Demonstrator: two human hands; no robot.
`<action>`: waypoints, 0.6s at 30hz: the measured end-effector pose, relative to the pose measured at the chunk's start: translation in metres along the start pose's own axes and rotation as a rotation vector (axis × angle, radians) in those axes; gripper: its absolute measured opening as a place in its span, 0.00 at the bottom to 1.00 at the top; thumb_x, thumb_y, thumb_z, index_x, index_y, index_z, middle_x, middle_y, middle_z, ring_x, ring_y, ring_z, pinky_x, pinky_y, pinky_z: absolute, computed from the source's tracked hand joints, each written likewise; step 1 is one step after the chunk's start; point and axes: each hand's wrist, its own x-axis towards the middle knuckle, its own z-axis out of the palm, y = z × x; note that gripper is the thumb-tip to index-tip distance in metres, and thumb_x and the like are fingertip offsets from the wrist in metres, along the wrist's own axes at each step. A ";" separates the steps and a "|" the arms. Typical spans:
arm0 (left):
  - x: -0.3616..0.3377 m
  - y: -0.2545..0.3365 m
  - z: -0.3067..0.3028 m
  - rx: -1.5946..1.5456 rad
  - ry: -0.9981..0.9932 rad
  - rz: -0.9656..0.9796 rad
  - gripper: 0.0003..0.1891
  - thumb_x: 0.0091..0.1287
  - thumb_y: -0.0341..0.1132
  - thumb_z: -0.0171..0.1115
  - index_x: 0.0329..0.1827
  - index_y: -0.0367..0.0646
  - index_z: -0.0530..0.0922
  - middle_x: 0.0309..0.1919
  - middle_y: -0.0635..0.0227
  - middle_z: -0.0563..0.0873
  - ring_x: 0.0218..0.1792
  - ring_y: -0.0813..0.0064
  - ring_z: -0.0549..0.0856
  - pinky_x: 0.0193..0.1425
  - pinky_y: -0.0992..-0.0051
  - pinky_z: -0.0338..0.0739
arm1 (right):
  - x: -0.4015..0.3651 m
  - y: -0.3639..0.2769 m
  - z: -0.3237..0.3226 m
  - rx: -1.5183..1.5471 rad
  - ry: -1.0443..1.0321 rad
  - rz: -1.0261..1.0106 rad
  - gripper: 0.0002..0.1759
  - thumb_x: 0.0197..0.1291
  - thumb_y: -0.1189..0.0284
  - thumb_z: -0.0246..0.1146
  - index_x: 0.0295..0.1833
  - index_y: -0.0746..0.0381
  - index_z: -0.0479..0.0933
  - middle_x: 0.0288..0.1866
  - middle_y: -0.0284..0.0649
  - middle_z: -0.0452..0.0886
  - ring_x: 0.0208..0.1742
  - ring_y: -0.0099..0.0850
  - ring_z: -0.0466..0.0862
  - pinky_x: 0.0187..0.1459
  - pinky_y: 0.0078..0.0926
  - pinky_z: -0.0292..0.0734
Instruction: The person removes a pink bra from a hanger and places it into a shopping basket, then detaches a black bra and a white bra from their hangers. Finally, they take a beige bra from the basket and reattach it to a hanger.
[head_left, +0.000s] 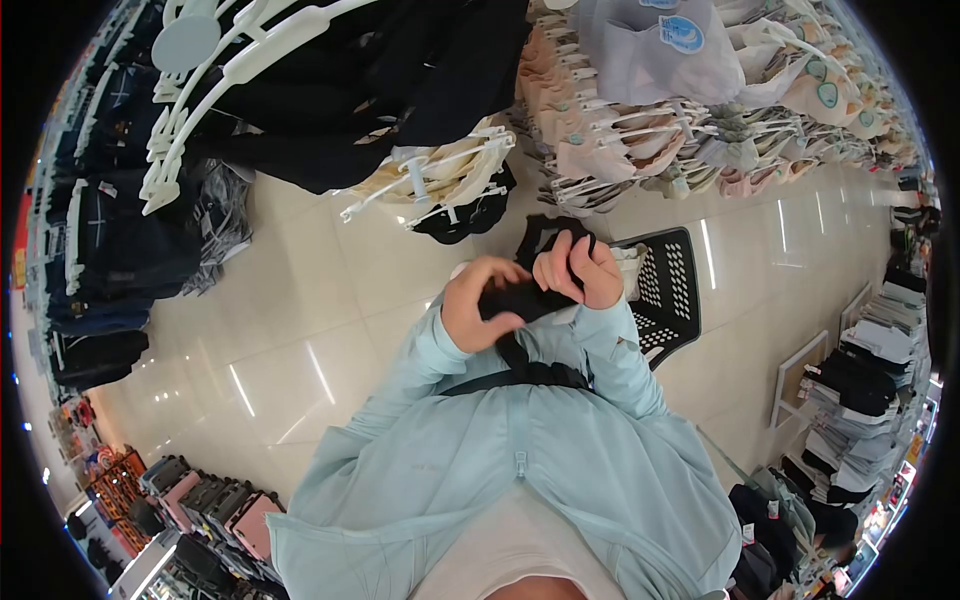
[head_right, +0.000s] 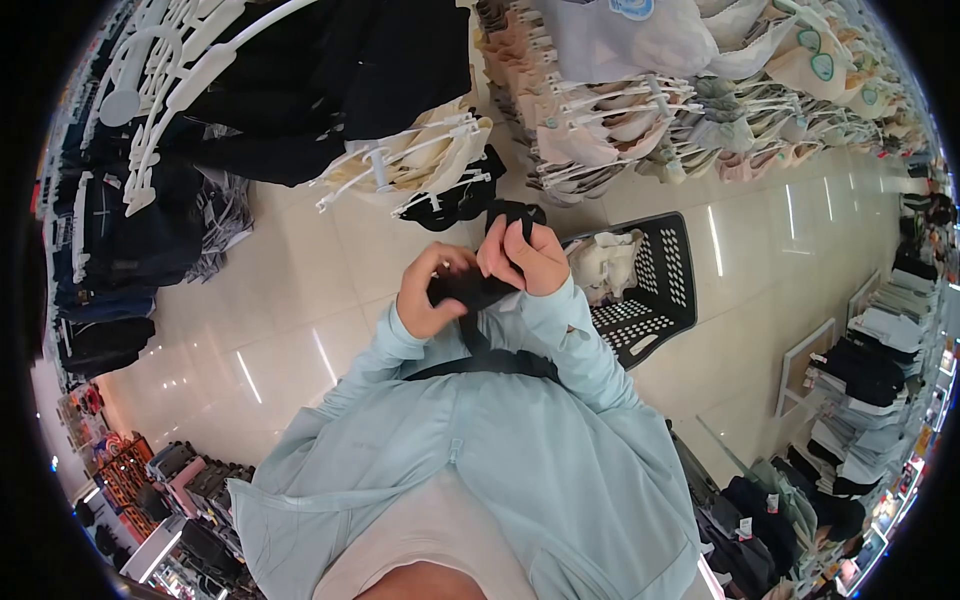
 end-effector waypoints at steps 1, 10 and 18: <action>0.001 0.000 -0.002 -0.300 0.033 -0.058 0.16 0.52 0.37 0.63 0.41 0.40 0.73 0.33 0.63 0.76 0.33 0.70 0.76 0.33 0.76 0.69 | -0.002 -0.002 0.001 0.037 -0.074 0.007 0.24 0.65 0.57 0.43 0.25 0.64 0.67 0.09 0.29 0.60 0.15 0.21 0.60 0.31 0.22 0.64; 0.030 -0.010 -0.007 0.485 0.167 0.218 0.22 0.46 0.33 0.67 0.46 0.41 0.75 0.44 0.61 0.77 0.44 0.60 0.75 0.46 0.70 0.69 | -0.011 -0.014 0.020 0.046 -0.292 0.016 0.26 0.64 0.55 0.46 0.21 0.64 0.65 0.09 0.28 0.59 0.17 0.24 0.62 0.27 0.20 0.62; 0.018 0.000 0.002 0.161 0.274 0.072 0.05 0.57 0.23 0.57 0.36 0.34 0.75 0.30 0.63 0.81 0.30 0.73 0.80 0.36 0.78 0.72 | -0.017 -0.008 0.026 0.131 -0.115 0.022 0.16 0.59 0.62 0.48 0.32 0.66 0.65 0.10 0.30 0.61 0.17 0.22 0.62 0.27 0.18 0.61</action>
